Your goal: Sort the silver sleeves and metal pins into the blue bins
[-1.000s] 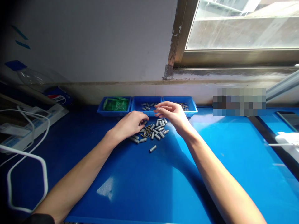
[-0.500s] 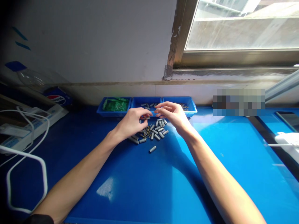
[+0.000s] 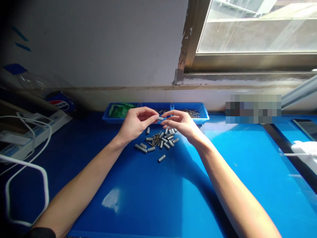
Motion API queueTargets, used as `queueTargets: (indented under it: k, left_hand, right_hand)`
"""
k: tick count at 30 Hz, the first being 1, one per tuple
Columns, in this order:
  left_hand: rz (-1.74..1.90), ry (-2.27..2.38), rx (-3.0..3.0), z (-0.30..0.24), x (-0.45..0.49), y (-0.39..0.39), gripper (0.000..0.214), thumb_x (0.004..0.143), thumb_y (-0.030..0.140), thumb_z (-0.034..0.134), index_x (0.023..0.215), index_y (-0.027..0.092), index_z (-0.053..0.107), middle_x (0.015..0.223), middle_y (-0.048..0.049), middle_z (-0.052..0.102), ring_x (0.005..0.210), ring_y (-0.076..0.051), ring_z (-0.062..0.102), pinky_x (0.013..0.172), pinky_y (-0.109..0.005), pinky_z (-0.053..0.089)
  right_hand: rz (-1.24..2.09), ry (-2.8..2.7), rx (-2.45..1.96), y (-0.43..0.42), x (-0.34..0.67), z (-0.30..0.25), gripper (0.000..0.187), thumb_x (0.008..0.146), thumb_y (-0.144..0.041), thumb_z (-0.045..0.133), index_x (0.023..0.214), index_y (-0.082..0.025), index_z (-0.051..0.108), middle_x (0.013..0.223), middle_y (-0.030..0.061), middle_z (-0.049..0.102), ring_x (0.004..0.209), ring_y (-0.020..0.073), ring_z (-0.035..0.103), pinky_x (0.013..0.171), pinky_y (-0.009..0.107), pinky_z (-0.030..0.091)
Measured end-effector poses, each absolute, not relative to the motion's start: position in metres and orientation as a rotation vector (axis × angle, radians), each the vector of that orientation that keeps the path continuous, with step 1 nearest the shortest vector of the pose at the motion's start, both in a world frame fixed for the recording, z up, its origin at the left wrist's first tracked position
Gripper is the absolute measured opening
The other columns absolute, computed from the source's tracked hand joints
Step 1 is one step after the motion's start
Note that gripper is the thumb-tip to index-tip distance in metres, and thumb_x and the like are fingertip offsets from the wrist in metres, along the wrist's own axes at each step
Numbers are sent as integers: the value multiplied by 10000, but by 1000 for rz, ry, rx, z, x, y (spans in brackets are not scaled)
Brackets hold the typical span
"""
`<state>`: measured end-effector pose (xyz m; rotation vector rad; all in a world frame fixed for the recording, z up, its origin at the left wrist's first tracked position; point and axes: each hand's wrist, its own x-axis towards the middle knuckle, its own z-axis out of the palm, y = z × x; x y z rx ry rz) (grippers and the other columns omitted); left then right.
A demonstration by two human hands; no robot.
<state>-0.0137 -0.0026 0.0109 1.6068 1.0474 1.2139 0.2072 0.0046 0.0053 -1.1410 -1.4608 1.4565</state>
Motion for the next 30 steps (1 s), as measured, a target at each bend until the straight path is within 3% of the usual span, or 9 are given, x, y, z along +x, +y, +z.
queueTargets:
  k: [7,12,16,20,30]
  left_hand:
    - [1171,1063,1559,10,-11,-4,284,872,414,892,891,148,796,937,-93,858,876,-243,835,865,-357,697]
    - [991,1231,1816,15,-19,-5,148,954,301,775,890,171,808,929,-80,861,856,-235,825,828,-322,671]
    - [516,1508,2176,20,-28,-8,112,957,228,753,908,200,849,901,-89,853,834,-260,813,786,-324,630]
    - [86,1674,2300,22,-24,-11,124,914,227,810,1021,204,869,1022,-132,859,964,-334,824,835,-368,626]
    - [-92,1724,2428,17,-14,-14,258,882,52,679,1034,197,828,1075,-140,844,972,-308,824,827,-332,617]
  right_hand:
    - [1533,-1427,-1073,0,203,4,449,756,-505,1013,1046,-210,838,881,70,853,858,252,819,862,381,636]
    - [1414,-1390,-1157,1,200,1,480,719,-541,1013,1020,-204,852,895,72,849,835,256,802,835,393,638]
    - [1268,-1341,-1229,4,199,-1,486,707,-532,1003,1029,-202,850,895,81,851,847,269,807,854,418,649]
    - [1254,-1271,-1203,5,200,-2,472,746,-484,971,1113,-217,844,1036,105,873,983,294,832,917,432,666]
    - [1297,-1271,-1215,6,199,-2,318,774,-448,934,969,-217,836,991,90,871,866,235,814,822,358,648]
